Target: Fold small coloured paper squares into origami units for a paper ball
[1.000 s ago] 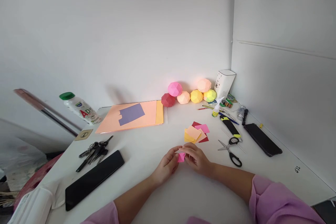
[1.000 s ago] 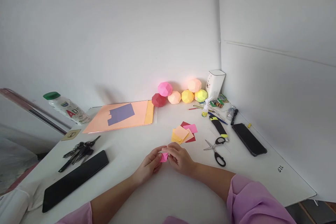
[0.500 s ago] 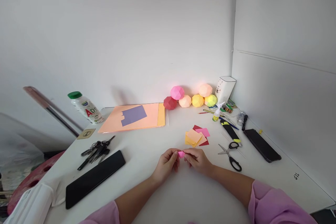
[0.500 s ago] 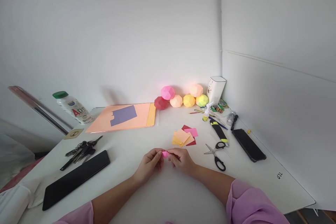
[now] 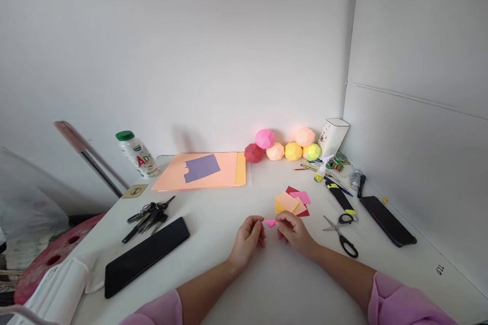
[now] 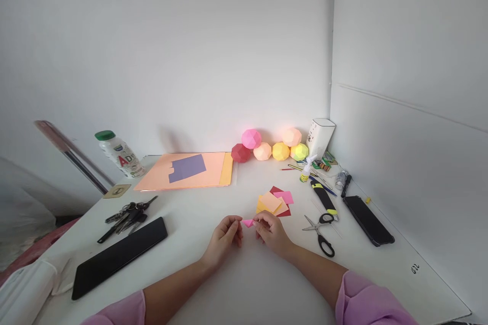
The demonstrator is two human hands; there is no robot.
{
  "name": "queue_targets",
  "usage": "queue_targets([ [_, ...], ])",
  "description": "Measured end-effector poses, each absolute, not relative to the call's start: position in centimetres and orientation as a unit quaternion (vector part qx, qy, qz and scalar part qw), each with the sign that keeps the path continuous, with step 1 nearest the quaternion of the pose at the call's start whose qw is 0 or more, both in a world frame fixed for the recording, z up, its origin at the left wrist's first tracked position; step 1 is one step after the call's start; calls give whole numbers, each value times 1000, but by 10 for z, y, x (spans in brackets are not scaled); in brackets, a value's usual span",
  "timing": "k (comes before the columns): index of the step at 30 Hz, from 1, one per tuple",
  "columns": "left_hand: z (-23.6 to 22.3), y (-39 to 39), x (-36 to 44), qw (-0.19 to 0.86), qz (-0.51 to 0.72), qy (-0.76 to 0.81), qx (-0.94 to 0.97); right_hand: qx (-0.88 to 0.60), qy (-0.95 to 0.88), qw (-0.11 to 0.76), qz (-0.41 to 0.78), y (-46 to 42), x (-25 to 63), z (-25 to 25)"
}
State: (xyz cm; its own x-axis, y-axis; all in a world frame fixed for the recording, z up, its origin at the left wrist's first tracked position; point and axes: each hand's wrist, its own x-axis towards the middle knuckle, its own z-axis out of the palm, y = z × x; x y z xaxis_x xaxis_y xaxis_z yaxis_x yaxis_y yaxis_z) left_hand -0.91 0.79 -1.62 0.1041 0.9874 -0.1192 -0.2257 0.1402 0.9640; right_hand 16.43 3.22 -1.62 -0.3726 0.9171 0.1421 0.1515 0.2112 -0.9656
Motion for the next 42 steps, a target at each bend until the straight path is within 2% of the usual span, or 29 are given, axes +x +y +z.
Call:
queue_targets([
  [6, -16, 7, -9, 587, 510, 463, 426, -431, -721, 425, 336, 76, 146, 5],
  [8, -15, 6, -8, 593, 492, 461, 441, -443, -752, 395, 286, 99, 128, 8],
  [10, -15, 6, -7, 599, 469, 456, 463, -484, -778, 328, 231, 121, 109, 7],
  [15, -19, 7, -6, 600, 442, 446, 495, -527, -768, 293, 216, 161, 80, -10],
  [21, -23, 10, -7, 601, 425, 449, 507, -524, -773, 286, 218, 176, 87, -14],
  [30, -19, 7, -8, 599, 406, 463, 511, -520, -784, 294, 167, 146, 179, 6],
  [33, -19, 6, -9, 596, 409, 463, 513, -528, -791, 271, 148, 128, 216, 5],
  [37, -17, 5, -9, 594, 397, 466, 522, -501, -836, 187, 121, 111, 241, 0],
  [42, -15, 4, -10, 592, 388, 467, 530, -507, -835, 178, 119, 112, 241, -5],
])
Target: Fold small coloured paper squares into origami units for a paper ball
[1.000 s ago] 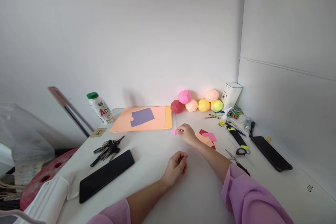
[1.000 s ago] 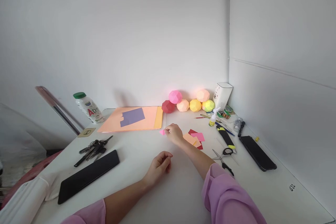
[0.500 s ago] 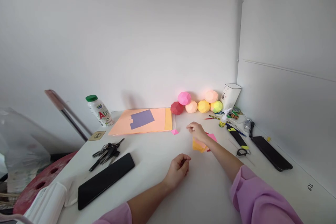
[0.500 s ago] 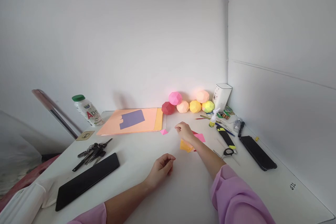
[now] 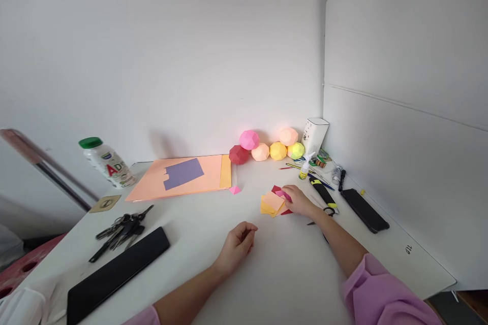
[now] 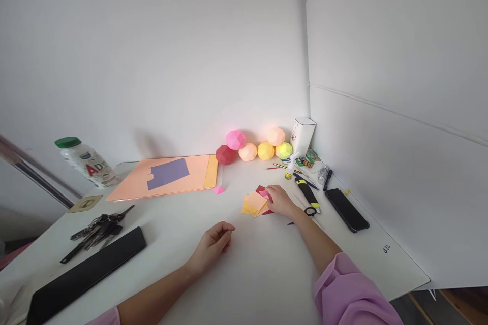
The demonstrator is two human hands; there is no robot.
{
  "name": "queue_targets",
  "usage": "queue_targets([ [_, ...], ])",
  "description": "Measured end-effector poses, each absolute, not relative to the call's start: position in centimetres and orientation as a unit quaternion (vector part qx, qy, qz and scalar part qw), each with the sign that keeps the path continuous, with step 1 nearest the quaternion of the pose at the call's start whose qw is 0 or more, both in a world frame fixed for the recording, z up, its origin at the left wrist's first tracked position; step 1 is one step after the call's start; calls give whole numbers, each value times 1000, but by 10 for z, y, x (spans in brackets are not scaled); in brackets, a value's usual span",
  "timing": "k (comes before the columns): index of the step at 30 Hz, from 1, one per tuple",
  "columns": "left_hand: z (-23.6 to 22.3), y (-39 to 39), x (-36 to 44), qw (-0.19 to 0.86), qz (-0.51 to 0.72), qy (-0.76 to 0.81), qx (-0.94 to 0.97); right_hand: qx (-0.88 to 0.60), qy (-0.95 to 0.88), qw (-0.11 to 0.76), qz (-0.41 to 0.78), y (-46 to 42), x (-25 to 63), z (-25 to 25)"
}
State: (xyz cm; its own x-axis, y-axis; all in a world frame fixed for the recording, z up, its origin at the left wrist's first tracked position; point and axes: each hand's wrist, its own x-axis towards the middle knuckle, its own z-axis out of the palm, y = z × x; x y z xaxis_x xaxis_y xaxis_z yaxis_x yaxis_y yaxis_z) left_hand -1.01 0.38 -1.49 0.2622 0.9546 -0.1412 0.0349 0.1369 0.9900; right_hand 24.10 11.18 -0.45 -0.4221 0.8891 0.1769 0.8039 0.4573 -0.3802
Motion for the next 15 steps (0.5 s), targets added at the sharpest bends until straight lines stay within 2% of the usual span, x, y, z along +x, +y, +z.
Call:
queue_targets([
  [10, -16, 1, -12, 593, 379, 465, 537, -584, -783, 176, 125, 128, 254, -8],
  [15, -14, 1, -12, 596, 380, 466, 531, -614, -745, 217, 145, 135, 262, -8],
])
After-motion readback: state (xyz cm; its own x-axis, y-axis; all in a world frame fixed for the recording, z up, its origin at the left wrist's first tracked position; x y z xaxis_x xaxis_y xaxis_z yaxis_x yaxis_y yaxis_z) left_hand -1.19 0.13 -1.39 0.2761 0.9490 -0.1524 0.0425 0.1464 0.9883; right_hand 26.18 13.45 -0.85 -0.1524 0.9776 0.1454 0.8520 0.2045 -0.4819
